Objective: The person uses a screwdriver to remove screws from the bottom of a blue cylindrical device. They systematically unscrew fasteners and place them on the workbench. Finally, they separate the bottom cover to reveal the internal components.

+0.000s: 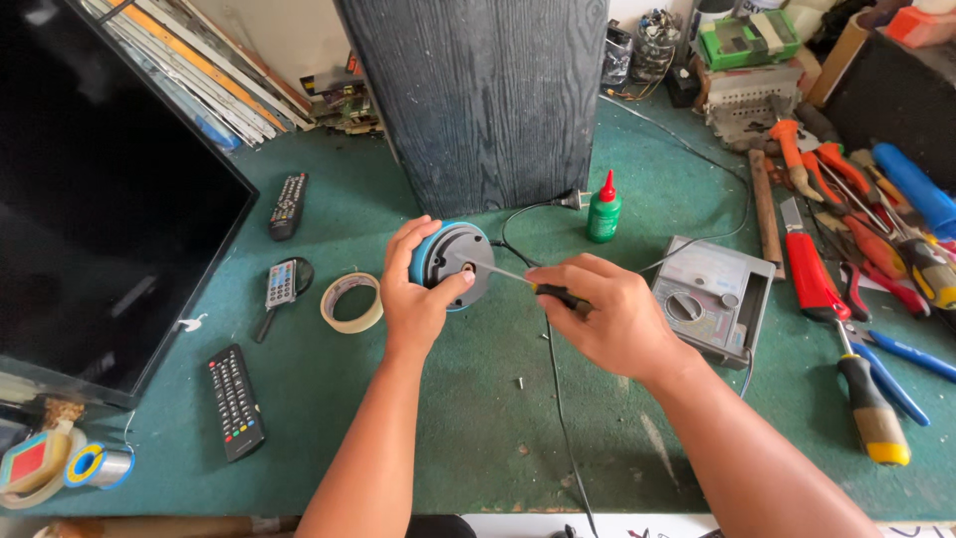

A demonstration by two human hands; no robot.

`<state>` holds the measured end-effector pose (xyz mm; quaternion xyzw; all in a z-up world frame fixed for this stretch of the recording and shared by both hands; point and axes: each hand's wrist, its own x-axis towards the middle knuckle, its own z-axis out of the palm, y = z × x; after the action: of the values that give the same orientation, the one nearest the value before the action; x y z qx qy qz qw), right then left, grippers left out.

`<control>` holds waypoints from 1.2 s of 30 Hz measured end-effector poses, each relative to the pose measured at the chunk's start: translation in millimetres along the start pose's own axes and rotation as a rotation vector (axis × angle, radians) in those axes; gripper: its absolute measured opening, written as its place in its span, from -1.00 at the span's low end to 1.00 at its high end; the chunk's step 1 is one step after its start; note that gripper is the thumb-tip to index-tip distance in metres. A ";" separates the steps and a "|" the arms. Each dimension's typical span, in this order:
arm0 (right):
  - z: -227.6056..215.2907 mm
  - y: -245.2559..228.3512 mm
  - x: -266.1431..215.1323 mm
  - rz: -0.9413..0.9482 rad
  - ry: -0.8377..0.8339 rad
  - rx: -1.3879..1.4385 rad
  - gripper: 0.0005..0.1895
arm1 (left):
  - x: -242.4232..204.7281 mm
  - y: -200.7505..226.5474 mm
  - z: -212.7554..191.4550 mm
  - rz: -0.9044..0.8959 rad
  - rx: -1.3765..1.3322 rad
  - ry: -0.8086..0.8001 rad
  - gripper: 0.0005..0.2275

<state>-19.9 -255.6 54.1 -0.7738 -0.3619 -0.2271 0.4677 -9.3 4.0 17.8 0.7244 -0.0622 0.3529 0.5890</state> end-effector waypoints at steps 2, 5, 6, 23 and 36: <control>-0.1 1.2 -0.1 0.008 -0.022 -0.008 -0.68 | 0.0 -1.8 2.7 0.041 0.019 0.005 -0.39; 1.3 2.3 -0.4 0.011 -0.044 -0.017 -0.71 | -0.3 -2.8 5.1 0.109 0.060 0.003 -0.39; 2.4 2.3 -0.4 0.005 -0.049 -0.017 -0.72 | -1.2 -2.8 5.0 0.132 0.082 0.000 -0.39; 7.2 8.3 0.6 0.583 -0.203 0.190 -0.75 | -1.6 -19.3 8.6 0.444 0.523 0.067 -0.40; 21.4 49.0 -17.8 0.110 -0.302 -0.447 -0.78 | -19.4 6.3 26.3 0.561 0.664 0.018 -0.39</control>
<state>6.9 -257.4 4.5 -0.9014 -0.3257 -0.1577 0.2376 -15.4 -27.8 10.1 0.8264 -0.1344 0.5065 0.2061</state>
